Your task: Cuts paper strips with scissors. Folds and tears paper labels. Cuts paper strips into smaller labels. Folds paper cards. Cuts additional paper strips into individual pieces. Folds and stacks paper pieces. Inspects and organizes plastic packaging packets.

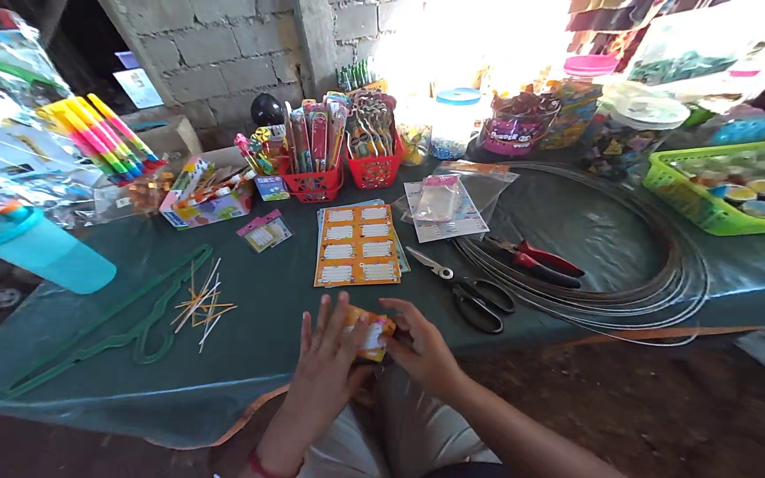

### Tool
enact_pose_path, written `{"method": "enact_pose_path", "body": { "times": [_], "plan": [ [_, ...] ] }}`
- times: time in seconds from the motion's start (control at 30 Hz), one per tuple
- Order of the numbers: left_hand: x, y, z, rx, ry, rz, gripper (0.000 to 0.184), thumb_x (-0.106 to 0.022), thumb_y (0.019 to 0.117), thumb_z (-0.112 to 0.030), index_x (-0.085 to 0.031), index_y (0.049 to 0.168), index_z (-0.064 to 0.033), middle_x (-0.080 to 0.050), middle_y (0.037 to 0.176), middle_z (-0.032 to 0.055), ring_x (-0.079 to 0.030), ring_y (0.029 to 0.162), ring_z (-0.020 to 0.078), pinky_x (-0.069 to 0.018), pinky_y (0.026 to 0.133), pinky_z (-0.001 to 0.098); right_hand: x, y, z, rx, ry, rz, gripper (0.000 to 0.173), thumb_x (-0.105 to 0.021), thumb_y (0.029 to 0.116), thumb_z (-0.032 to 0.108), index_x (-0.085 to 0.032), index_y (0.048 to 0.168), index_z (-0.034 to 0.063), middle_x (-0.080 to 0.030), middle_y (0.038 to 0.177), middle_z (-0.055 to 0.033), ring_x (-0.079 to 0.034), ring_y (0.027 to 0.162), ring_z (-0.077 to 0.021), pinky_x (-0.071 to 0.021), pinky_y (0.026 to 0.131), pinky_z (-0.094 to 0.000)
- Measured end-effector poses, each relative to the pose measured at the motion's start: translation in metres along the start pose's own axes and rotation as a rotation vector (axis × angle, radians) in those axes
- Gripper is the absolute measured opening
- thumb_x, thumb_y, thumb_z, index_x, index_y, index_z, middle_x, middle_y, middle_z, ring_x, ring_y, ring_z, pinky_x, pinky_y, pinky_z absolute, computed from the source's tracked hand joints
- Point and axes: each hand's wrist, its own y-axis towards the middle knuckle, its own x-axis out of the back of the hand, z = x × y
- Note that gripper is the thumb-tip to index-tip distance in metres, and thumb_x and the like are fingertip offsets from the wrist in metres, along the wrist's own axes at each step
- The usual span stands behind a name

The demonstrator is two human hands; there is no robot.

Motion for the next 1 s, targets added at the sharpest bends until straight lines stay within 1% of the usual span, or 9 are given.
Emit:
{"method": "enact_pose_path", "body": {
  "times": [0.07, 0.13, 0.2, 0.3, 0.43, 0.53, 0.67, 0.8, 1.0],
  "plan": [
    [0.006, 0.01, 0.005, 0.128, -0.231, 0.044, 0.097, -0.084, 0.0758, -0.04, -0.041, 0.154, -0.0005, -0.024, 0.161, 0.0343, -0.03, 0.149, 0.0473, -0.0336, 0.116, 0.0609, 0.016, 0.012, -0.004, 0.07, -0.114, 0.02, 0.047, -0.061, 0.0953, 0.003, -0.052, 0.14, -0.006, -0.069, 0.114, -0.0149, -0.067, 0.084, -0.0091, -0.0564, 0.076, -0.024],
    [0.004, 0.018, 0.008, 0.239, -0.47, -0.039, 0.092, -0.079, 0.0861, -0.03, -0.031, 0.154, 0.009, -0.046, 0.151, 0.026, -0.056, 0.133, 0.0246, -0.0504, 0.106, 0.0372, 0.027, 0.022, -0.007, 0.174, -0.241, 0.034, 0.041, -0.058, 0.0976, 0.004, -0.057, 0.138, -0.0027, -0.067, 0.125, -0.016, -0.069, 0.093, -0.0112, -0.0568, 0.083, -0.0247],
    [-0.002, 0.027, 0.003, 0.307, -0.56, -0.142, 0.065, -0.068, 0.0916, -0.005, -0.04, 0.147, 0.0127, -0.071, 0.114, 0.0171, -0.072, 0.098, 0.0134, -0.0601, 0.087, 0.0285, 0.031, 0.03, -0.012, 0.267, -0.339, 0.028, 0.034, -0.057, 0.0982, 0.003, -0.064, 0.131, -0.0002, -0.07, 0.123, -0.0148, -0.071, 0.101, -0.0152, -0.0565, 0.09, -0.0266],
    [-0.012, 0.026, 0.004, 0.381, -0.435, -0.071, 0.041, -0.064, 0.0929, -0.003, -0.06, 0.134, 0.0043, -0.073, 0.113, 0.0151, -0.073, 0.097, 0.0182, -0.0598, 0.088, 0.0354, 0.031, 0.031, -0.02, 0.215, -0.387, 0.054, 0.029, -0.057, 0.0977, 0.004, -0.066, 0.125, -0.0014, -0.07, 0.118, -0.016, -0.07, 0.103, -0.0212, -0.0559, 0.093, -0.0323],
    [-0.016, 0.027, 0.0, 0.449, -0.278, 0.114, 0.041, -0.064, 0.0951, -0.007, -0.06, 0.136, -0.0003, -0.069, 0.124, 0.0173, -0.07, 0.109, 0.0316, -0.0556, 0.094, 0.05, 0.026, 0.028, -0.016, 0.05, -0.464, 0.139, 0.042, -0.057, 0.0987, 0.007, -0.055, 0.14, -0.0018, -0.064, 0.128, -0.0203, -0.069, 0.103, -0.0281, -0.0556, 0.092, -0.0407],
    [-0.014, 0.032, -0.002, 0.465, -0.251, 0.14, 0.038, -0.065, 0.0951, -0.007, -0.063, 0.133, -0.0021, -0.072, 0.117, 0.016, -0.072, 0.101, 0.0313, -0.0569, 0.09, 0.0499, 0.024, 0.031, -0.015, 0.065, -0.488, 0.137, 0.034, -0.06, 0.0973, 0.006, -0.063, 0.13, -0.0004, -0.067, 0.12, -0.0195, -0.07, 0.095, -0.0273, -0.0575, 0.086, -0.0397],
    [-0.011, 0.044, 0.003, 0.5, -0.572, -0.134, 0.036, -0.07, 0.0915, -0.01, -0.062, 0.124, 0.0051, -0.073, 0.095, 0.005, -0.071, 0.081, 0.0075, -0.0597, 0.075, 0.025, 0.027, 0.046, -0.004, 0.002, -0.276, 0.017, 0.024, -0.065, 0.0946, 0.009, -0.067, 0.115, -0.0039, -0.069, 0.103, -0.0142, -0.066, 0.082, -0.012, -0.0554, 0.076, -0.0244],
    [-0.009, 0.052, -0.012, 0.808, -1.244, -0.291, 0.026, -0.058, 0.0933, 0.009, -0.061, 0.118, 0.0021, -0.075, 0.099, 0.0048, -0.073, 0.089, 0.0136, -0.062, 0.083, 0.0313, 0.025, 0.057, 0.009, -0.131, 0.037, 0.007, 0.024, -0.069, 0.0916, 0.009, -0.064, 0.111, -0.0031, -0.066, 0.095, -0.0039, -0.062, 0.077, -0.0002, -0.0526, 0.07, -0.0155],
    [-0.023, 0.048, -0.038, 1.009, -1.326, -0.497, 0.013, -0.057, 0.0974, 0.008, -0.067, 0.102, 0.0014, -0.076, 0.09, 0.0067, -0.075, 0.08, 0.0154, -0.0643, 0.076, 0.0312, 0.012, 0.044, -0.008, -0.022, -0.025, -0.123, 0.026, -0.072, 0.0886, 0.011, -0.07, 0.11, -0.004, -0.066, 0.104, -0.0095, -0.063, 0.086, -0.0022, -0.0525, 0.073, -0.014]
  ]
}}
